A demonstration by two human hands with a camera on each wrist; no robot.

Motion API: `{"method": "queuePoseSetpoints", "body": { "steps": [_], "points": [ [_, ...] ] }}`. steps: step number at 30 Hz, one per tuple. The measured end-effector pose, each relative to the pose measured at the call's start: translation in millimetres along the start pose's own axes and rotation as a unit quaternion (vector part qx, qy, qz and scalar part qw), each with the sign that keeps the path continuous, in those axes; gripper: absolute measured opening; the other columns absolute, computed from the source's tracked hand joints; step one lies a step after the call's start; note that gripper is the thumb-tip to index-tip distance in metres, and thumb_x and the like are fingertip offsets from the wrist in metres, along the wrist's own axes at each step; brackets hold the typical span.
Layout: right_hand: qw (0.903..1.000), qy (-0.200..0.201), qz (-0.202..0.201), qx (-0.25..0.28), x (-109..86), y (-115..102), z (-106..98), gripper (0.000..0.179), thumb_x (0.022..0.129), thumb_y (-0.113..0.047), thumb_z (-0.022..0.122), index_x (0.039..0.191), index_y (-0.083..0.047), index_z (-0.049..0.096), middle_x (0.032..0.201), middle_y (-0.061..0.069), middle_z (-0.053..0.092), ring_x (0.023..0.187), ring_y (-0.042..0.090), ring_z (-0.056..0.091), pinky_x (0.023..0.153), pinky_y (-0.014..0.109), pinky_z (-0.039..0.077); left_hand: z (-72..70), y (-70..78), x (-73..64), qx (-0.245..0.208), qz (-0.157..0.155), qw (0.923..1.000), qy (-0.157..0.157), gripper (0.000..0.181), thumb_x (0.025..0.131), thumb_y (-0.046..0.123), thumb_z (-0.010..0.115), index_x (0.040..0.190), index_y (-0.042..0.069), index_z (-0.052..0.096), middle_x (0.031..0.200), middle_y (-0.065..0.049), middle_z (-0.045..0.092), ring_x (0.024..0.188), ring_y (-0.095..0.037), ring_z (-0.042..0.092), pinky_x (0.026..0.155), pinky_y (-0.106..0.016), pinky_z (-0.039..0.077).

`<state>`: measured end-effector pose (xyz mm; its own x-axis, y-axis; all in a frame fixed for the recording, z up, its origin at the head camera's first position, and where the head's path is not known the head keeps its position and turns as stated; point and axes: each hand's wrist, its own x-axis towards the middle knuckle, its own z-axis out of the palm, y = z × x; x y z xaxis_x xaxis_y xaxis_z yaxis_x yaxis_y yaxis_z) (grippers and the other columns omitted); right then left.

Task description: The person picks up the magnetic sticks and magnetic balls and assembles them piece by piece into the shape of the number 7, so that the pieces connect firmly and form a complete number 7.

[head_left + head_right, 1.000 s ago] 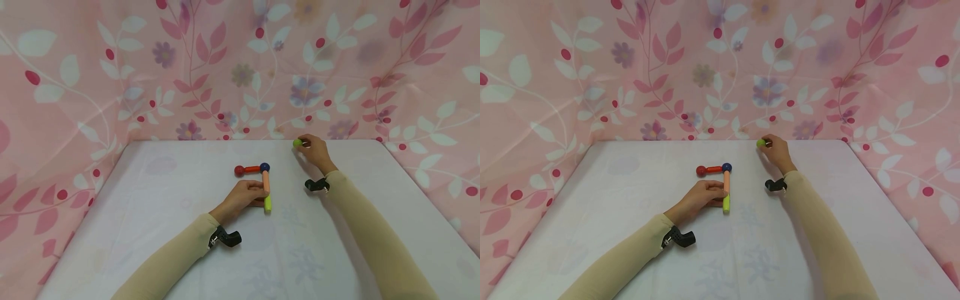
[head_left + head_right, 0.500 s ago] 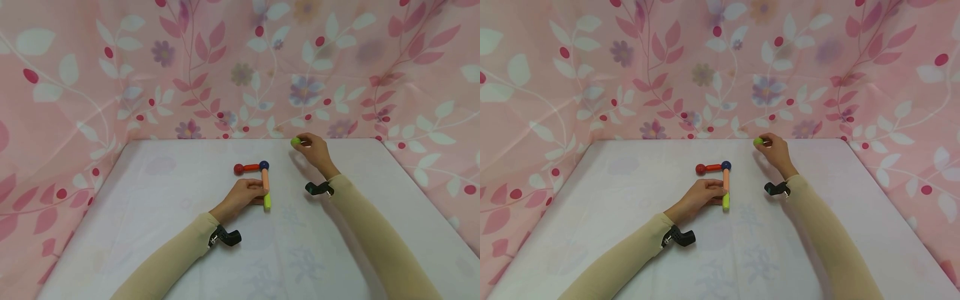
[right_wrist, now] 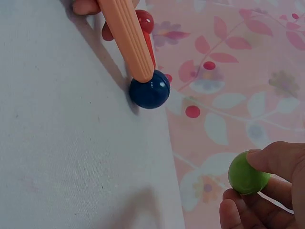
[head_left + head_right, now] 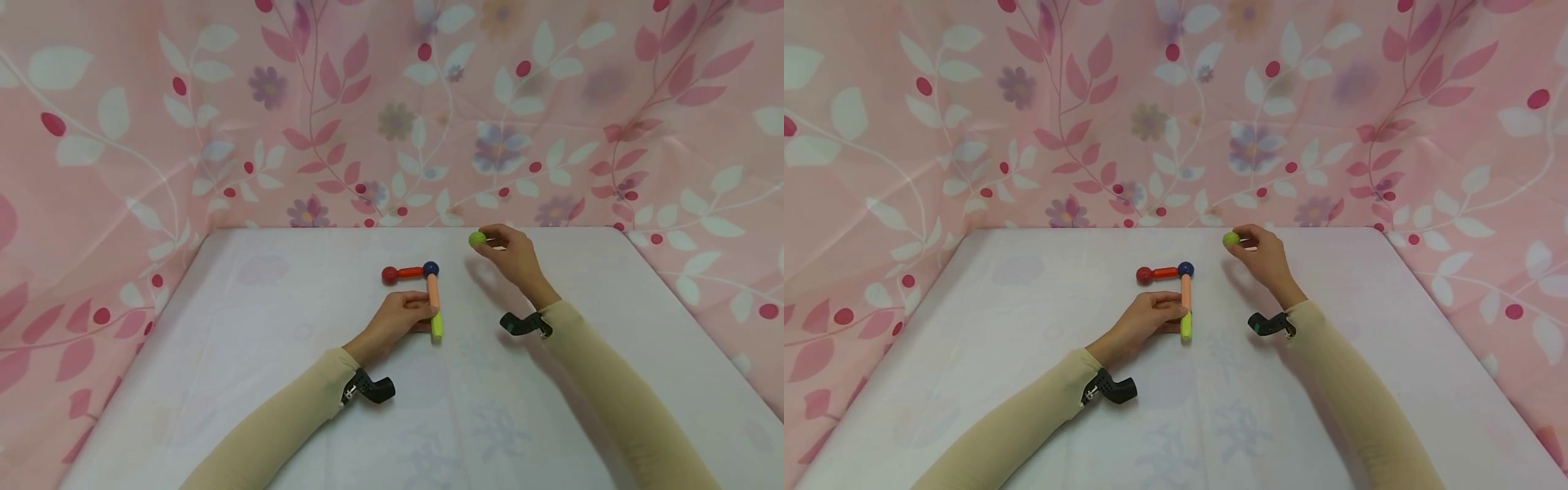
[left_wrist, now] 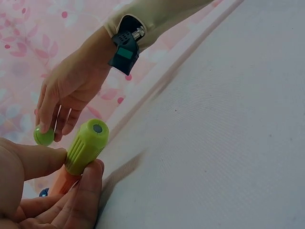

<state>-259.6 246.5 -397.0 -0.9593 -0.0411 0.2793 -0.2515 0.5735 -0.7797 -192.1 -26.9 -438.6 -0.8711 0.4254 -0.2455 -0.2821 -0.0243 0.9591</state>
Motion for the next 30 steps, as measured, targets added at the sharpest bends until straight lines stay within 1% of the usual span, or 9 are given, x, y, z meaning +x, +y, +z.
{"method": "queuePoseSetpoints", "body": {
  "steps": [4, 9, 11, 19, 22, 30],
  "points": [
    [1.0000, -0.004, -0.001, 0.009, -8.0, -8, 0, 0.039, 0.096, -0.022, 0.079, 0.130, -0.005, 0.068, 0.121, 0.013, 0.070, 0.107, 0.030, 0.067, 0.085, 0.029, 0.054, 1.1, 0.2, 0.1, -0.006, 0.004, 1.0000, 0.000, 0.041, 0.100, 0.006, 0.070, 0.139, -0.005, 0.060, 0.113, -0.013, 0.073, 0.094, -0.020, 0.071, 0.086, -0.035, 0.059],
    [0.9998, -0.009, -0.008, 0.018, -18.7, -13, 1, 0.038, 0.097, -0.022, 0.077, 0.130, -0.005, 0.068, 0.124, 0.010, 0.069, 0.109, 0.026, 0.067, 0.095, 0.035, 0.054, 0.9, 0.1, 0.4, -0.007, 0.005, 1.0000, -0.004, 0.041, 0.101, 0.007, 0.070, 0.139, -0.004, 0.061, 0.113, -0.013, 0.073, 0.094, -0.020, 0.071, 0.086, -0.035, 0.059],
    [0.9997, -0.012, -0.007, 0.021, -22.9, -15, 2, 0.038, 0.097, -0.023, 0.078, 0.130, -0.006, 0.069, 0.124, 0.008, 0.069, 0.110, 0.024, 0.067, 0.096, 0.035, 0.054, 0.6, 0.0, 0.0, -0.006, 0.003, 1.0000, -0.005, 0.041, 0.101, 0.008, 0.070, 0.139, -0.004, 0.061, 0.113, -0.013, 0.073, 0.094, -0.019, 0.071, 0.086, -0.035, 0.059],
    [0.9990, -0.020, -0.014, 0.038, -40.0, -23, 5, 0.039, 0.096, -0.023, 0.079, 0.129, -0.005, 0.069, 0.123, 0.010, 0.070, 0.110, 0.025, 0.066, 0.090, 0.022, 0.053, 0.2, 0.4, -0.1, 0.000, 0.008, 0.9999, -0.008, 0.041, 0.102, 0.008, 0.069, 0.140, -0.004, 0.060, 0.113, -0.013, 0.073, 0.094, -0.018, 0.070, 0.086, -0.034, 0.059],
    [0.9986, -0.025, -0.015, 0.043, -48.5, -26, 7, 0.038, 0.096, -0.023, 0.079, 0.128, -0.004, 0.069, 0.122, 0.010, 0.070, 0.110, 0.024, 0.066, 0.090, 0.021, 0.052, 0.6, 1.2, 0.0, 0.003, 0.003, 1.0000, -0.006, 0.041, 0.102, 0.008, 0.069, 0.140, -0.004, 0.059, 0.113, -0.012, 0.073, 0.094, -0.019, 0.070, 0.086, -0.034, 0.059],
    [0.9972, -0.033, -0.027, 0.062, -64.0, -32, 11, 0.035, 0.094, -0.018, 0.081, 0.124, -0.004, 0.071, 0.115, 0.010, 0.072, 0.103, 0.025, 0.067, 0.086, 0.022, 0.054, 0.3, 1.4, 1.1, 0.007, -0.002, 1.0000, -0.004, 0.042, 0.101, 0.008, 0.069, 0.140, -0.004, 0.059, 0.114, -0.012, 0.073, 0.096, -0.020, 0.071, 0.087, -0.034, 0.059]
  ]
}}
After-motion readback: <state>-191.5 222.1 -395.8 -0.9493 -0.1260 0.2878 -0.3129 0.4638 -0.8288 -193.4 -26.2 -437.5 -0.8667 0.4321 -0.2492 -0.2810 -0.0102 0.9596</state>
